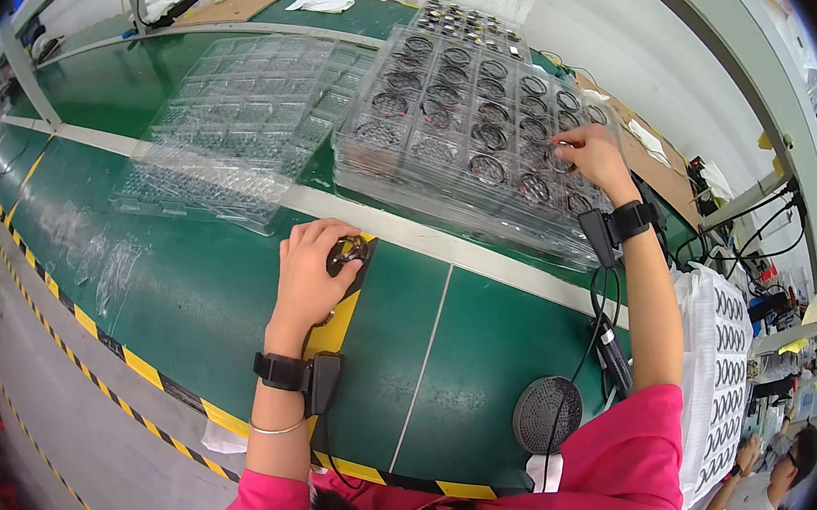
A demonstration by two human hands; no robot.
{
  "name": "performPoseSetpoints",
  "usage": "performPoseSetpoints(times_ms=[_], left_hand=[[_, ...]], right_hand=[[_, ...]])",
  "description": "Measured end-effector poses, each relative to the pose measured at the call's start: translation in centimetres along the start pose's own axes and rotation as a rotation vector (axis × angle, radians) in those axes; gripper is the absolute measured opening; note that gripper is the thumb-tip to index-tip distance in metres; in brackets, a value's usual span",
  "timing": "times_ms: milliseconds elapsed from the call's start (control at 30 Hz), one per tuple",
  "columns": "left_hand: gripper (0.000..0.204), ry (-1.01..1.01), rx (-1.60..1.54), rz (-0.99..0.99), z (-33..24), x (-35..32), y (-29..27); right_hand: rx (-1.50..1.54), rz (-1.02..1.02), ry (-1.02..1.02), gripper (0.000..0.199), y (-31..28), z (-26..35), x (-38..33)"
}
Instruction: Assemble small circular electronic components using an electric screwdriver and place them in plastic trays.
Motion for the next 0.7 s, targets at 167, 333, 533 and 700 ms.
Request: performPoseSetpoints(times_ms=[167,333,533,700], left_hand=[[0.036,0.011,0.009,-0.007,-0.2,0.0,-0.3],[0.036,0.003,0.012,-0.008,0.0,-0.1,-0.3],[0.036,0.003,0.024,-0.003,0.0,-0.1,0.0],[0.035,0.004,0.019,-0.004,-0.2,0.1,0.0]], right_hand=[[0.026,-0.145,-0.257,0.020,-0.1,0.6,0.1],[0.138,-0.136,-0.191,0.020,1.0,-0.3,1.0],[-0.374,-0.021,-0.070,0.026,-1.6,-3.6,0.9],[-0.397,-0.188,-0.367,0.028,-0.5,0.1,-0.9]])
Point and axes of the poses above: each hand's wrist, its own x-axis towards the middle knuckle, its own y-axis out of the palm, z = x × y, the point moved 7 cm from there along x, towards the middle knuckle, and after that the axes turned 1 degree about x, right-handed, at the moved point
